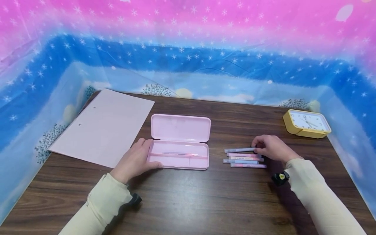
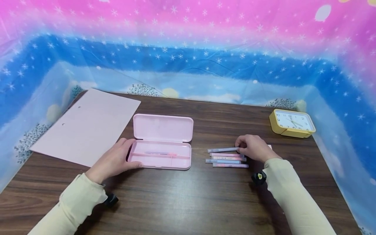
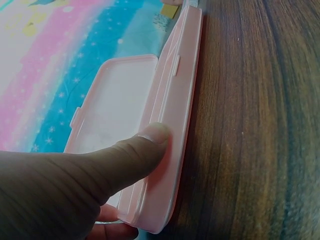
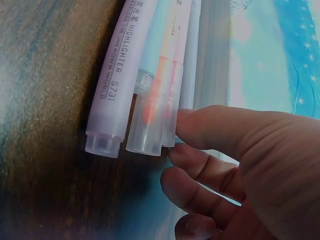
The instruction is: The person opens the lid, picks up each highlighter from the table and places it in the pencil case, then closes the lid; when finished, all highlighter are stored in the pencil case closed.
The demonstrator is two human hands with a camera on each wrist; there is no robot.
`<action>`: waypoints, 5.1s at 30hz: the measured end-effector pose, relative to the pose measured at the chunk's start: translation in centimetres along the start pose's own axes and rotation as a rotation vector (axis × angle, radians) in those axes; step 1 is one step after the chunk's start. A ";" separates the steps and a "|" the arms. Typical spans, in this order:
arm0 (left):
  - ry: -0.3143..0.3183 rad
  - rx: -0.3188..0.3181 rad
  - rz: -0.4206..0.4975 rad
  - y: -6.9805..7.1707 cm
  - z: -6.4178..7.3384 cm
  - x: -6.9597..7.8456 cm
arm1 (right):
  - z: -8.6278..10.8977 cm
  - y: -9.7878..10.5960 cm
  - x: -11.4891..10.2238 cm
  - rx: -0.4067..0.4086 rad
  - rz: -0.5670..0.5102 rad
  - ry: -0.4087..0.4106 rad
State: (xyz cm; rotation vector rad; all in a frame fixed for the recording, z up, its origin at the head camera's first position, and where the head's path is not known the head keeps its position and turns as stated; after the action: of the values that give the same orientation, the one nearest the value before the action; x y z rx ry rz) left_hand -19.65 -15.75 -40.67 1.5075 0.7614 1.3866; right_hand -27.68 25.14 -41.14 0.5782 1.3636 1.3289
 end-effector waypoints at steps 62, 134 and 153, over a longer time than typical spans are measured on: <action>-0.016 -0.003 0.005 0.2 0.2 0.3 | -3.4 -1.6 -18.6 0.138 -0.144 0.265; -0.048 0.010 0.019 0.3 0.2 0.5 | 1.7 3.6 -8.9 0.182 -0.183 0.072; -0.043 -0.004 0.046 0.2 0.2 0.5 | 4.1 2.1 -0.1 0.139 -0.154 -0.057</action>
State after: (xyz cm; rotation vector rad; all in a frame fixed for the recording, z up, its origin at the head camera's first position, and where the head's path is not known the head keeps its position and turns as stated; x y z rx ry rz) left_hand -19.43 -15.43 -40.33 1.5554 0.7007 1.3837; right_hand -24.62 27.16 -38.31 0.5875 1.4320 1.0923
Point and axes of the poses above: each hand's wrist, its own z-axis away from the middle knuckle, its own y-axis out of the back of the hand, x = y × z, the point moved 9 cm from there along -z, towards the middle knuckle, and after that the axes turned 2 degrees about -y, right-handed, at the moved point
